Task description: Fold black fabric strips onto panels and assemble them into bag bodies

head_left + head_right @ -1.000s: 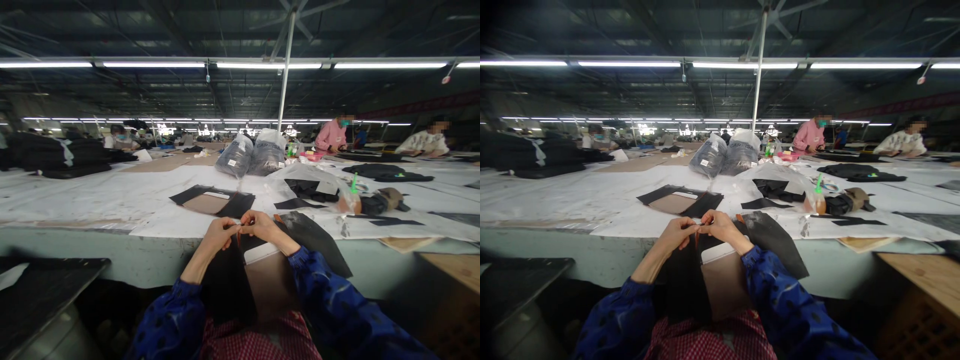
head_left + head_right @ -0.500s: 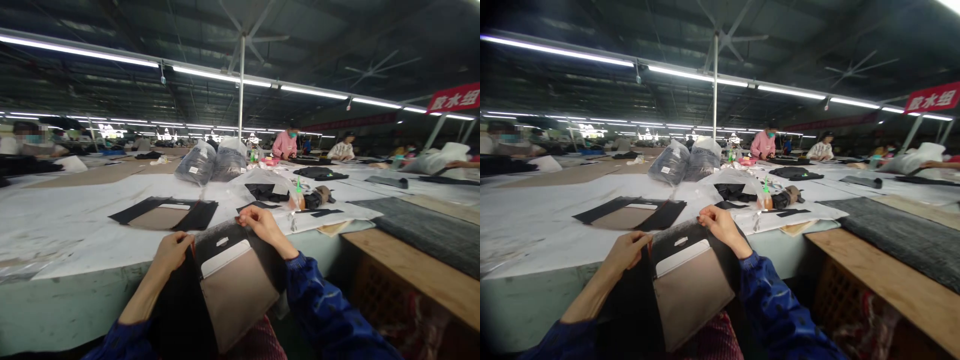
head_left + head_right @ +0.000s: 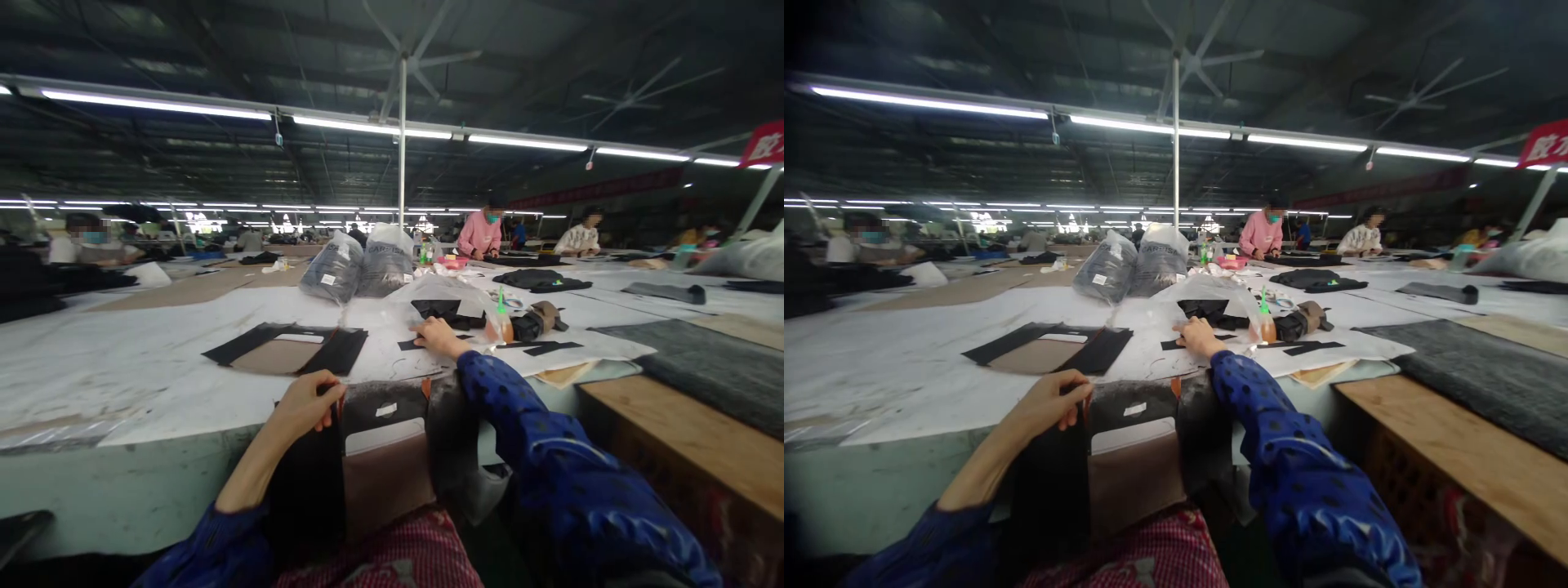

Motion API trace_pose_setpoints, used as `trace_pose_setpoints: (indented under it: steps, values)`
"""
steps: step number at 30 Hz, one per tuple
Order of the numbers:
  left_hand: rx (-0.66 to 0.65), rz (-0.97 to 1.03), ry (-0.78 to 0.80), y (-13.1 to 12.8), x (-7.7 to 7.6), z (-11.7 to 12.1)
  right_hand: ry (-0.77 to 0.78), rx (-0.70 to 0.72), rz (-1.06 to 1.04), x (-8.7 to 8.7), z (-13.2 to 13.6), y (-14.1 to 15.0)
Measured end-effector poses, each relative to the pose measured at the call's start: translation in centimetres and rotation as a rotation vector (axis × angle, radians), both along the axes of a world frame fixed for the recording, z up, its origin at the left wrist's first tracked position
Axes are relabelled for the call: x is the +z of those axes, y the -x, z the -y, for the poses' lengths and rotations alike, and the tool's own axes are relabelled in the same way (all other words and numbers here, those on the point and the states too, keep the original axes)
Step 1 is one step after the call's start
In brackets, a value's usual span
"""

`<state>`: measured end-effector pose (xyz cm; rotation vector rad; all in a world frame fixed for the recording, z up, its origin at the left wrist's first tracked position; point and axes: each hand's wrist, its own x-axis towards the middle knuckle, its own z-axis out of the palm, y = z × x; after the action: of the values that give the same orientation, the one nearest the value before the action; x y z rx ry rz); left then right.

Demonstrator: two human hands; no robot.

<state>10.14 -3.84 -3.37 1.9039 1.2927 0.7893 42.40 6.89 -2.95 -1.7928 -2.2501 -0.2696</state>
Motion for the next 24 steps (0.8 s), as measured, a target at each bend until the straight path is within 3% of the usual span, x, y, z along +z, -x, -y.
trace_pose_setpoints:
  steps: [5, 10, 13, 16, 19, 21, 24]
  values:
    - [-0.118, 0.042, 0.077, 1.0, -1.2, 2.9, -0.072, 0.004, -0.068, 0.4, 1.1, -0.1]
    - [0.002, -0.023, 0.079, 1.4, -4.7, 4.7, -0.224, 0.174, -0.365, 3.3, 4.5, -0.6]
    - [0.100, 0.011, 0.091, 1.6, -5.6, 5.2, -0.257, 0.252, -0.491, 4.8, 5.4, -0.6]
    - [0.131, 0.271, 0.159, 1.9, -5.0, 5.6, -0.250, 0.182, -0.447, 5.0, 4.5, -0.7]
    - [0.118, 0.495, 0.228, 2.3, -4.4, 5.8, -0.259, 0.006, -0.391, 4.1, 2.6, -0.9]
    - [0.101, 0.502, 0.256, 2.5, -4.5, 5.7, -0.260, -0.089, -0.370, 3.5, 1.6, -1.0]
    - [0.064, 0.426, 0.257, 2.9, -5.3, 5.4, -0.343, -0.124, -0.377, 3.2, 0.9, -1.4]
